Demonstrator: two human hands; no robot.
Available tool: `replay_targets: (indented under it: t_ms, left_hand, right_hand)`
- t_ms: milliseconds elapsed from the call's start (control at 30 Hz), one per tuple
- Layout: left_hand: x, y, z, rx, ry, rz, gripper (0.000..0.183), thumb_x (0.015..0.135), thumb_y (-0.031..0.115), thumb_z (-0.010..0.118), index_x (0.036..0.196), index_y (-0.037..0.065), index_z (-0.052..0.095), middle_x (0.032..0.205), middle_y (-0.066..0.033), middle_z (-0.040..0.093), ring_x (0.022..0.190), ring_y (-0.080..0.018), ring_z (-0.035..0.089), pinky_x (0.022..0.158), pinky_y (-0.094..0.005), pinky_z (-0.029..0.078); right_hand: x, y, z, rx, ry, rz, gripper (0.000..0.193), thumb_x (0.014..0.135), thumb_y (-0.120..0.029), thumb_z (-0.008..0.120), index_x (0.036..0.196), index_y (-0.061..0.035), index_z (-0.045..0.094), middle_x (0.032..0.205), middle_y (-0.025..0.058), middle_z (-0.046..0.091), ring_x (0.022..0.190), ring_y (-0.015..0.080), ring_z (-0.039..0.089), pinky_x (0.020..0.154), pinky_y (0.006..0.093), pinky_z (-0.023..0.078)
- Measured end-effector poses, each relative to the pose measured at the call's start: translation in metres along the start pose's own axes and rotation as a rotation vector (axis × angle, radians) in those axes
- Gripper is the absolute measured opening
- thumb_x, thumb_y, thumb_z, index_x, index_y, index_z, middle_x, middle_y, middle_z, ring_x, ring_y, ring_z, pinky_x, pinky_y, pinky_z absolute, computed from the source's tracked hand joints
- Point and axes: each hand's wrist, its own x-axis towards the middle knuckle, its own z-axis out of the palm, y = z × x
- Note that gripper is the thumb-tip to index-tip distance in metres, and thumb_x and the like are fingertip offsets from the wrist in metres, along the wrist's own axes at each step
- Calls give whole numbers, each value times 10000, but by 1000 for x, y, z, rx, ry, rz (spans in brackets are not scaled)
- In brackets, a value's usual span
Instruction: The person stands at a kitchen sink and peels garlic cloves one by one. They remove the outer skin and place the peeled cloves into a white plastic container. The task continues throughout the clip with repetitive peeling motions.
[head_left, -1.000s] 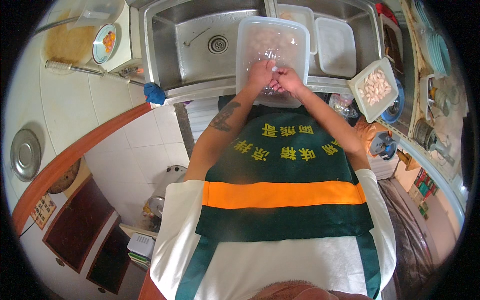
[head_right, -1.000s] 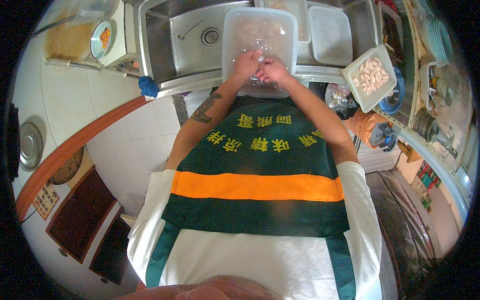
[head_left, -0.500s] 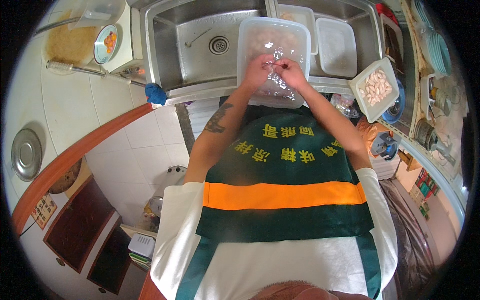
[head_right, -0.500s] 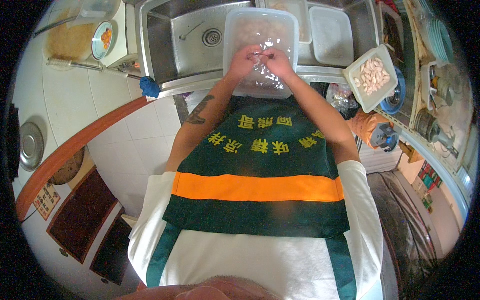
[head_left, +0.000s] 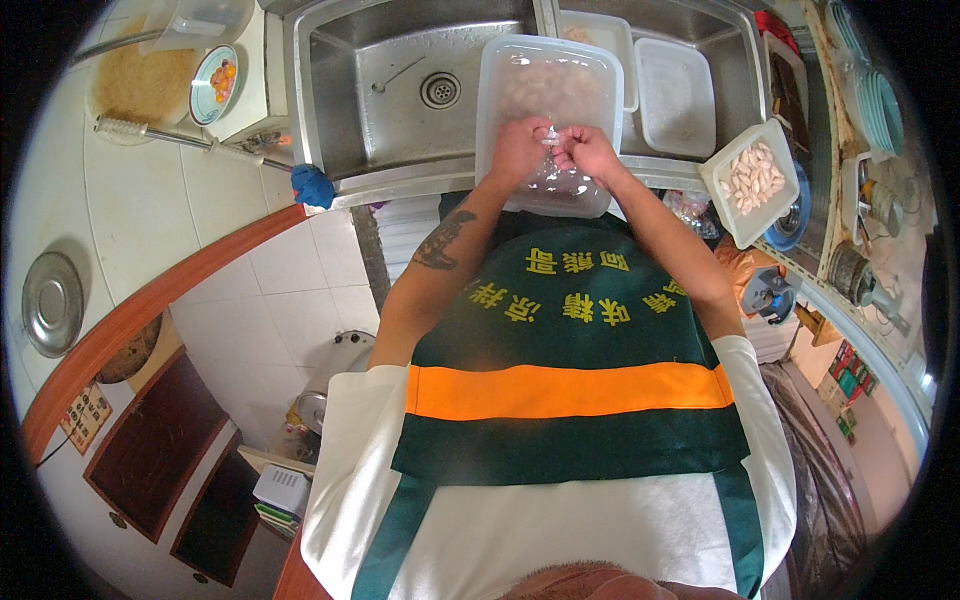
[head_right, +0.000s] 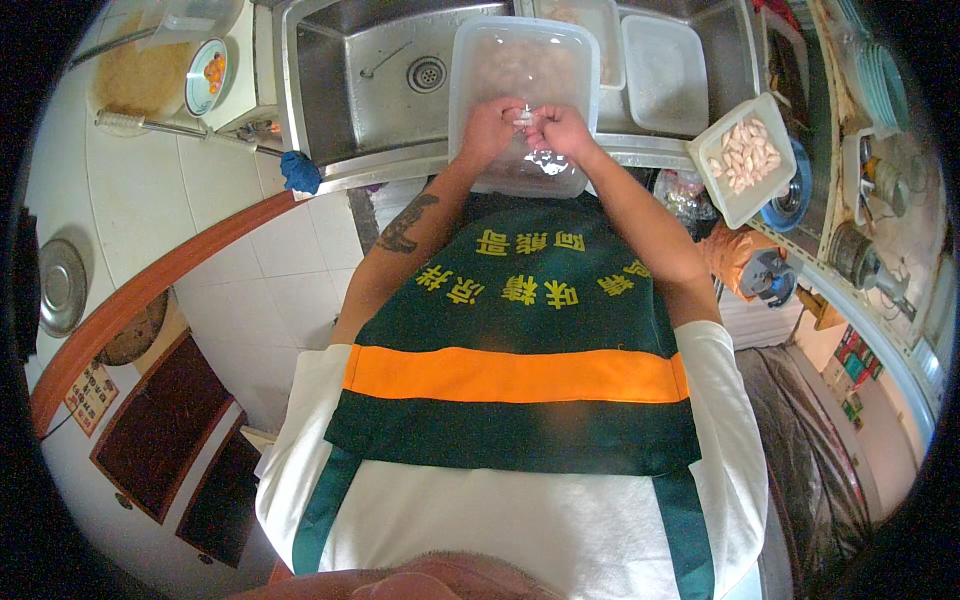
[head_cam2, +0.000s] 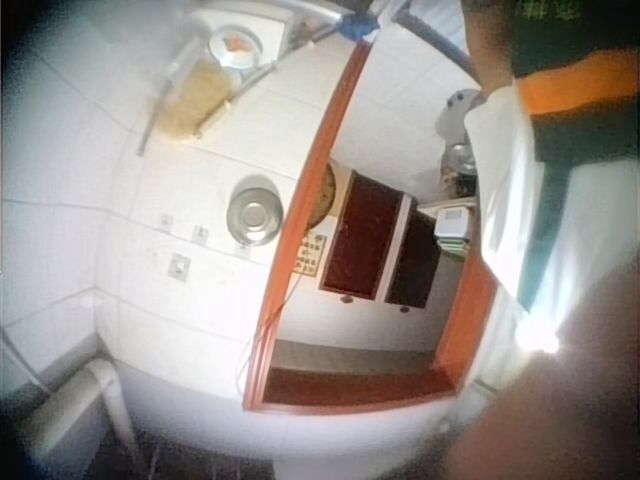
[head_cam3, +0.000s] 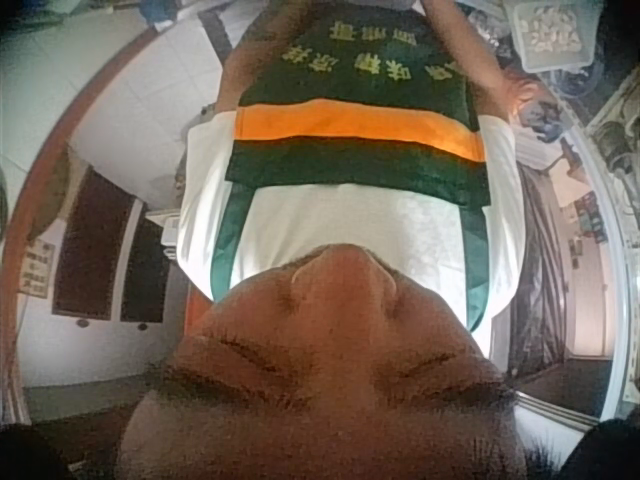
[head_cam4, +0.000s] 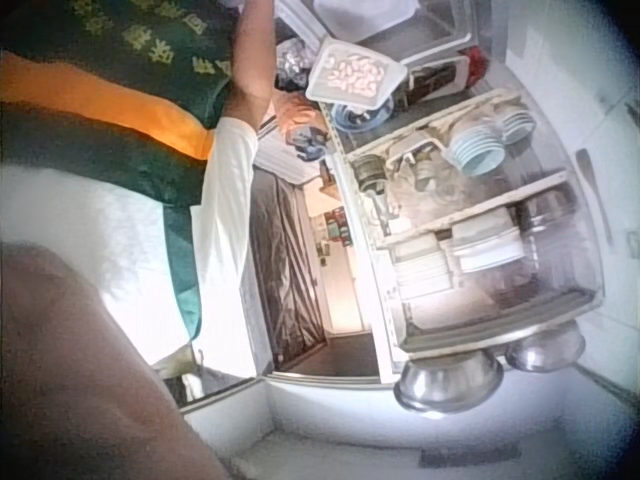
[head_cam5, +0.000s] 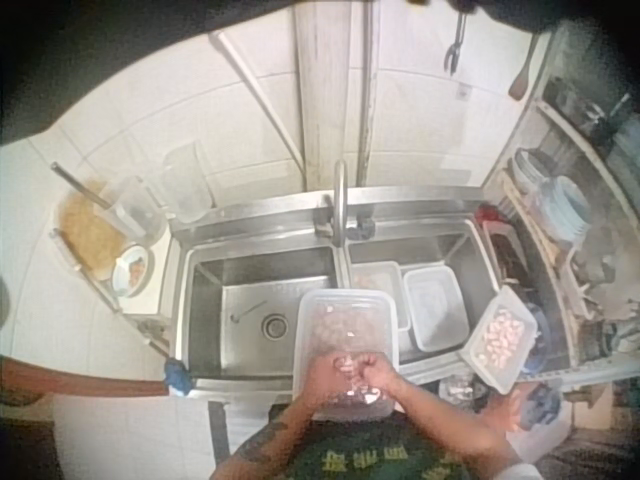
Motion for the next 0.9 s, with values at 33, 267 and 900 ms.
replay_targets:
  t_ms: [33, 267, 900]
  left_hand:
    - [1, 0, 0, -14, -5, -4, 211, 893, 107, 597, 1058, 23, 697, 923, -176, 715, 821, -270, 704, 733, -370, 542]
    - [1, 0, -1, -74, -49, -9, 225, 884, 71, 574, 1067, 19, 694, 938, -176, 716, 819, -265, 706, 741, -367, 546]
    - [-3, -6, 2, 47, 108, -69, 248, 825, 76, 623, 1063, 39, 685, 977, -142, 718, 902, -290, 693, 800, -369, 531]
  right_hand:
    - [-1, 1, -1, 35, -26, -17, 149, 972, -56, 512, 1032, -10, 641, 850, 69, 667, 704, 130, 636, 644, 271, 551]
    - [-2, -6, 0, -77, 8, -17, 189, 936, -2, 487, 1033, 18, 647, 861, 96, 663, 736, 151, 642, 658, 269, 557]
    - [20, 28, -4, -322, 282, -364, 117, 872, -40, 639, 978, -15, 683, 806, 13, 659, 712, 90, 573, 654, 256, 477]
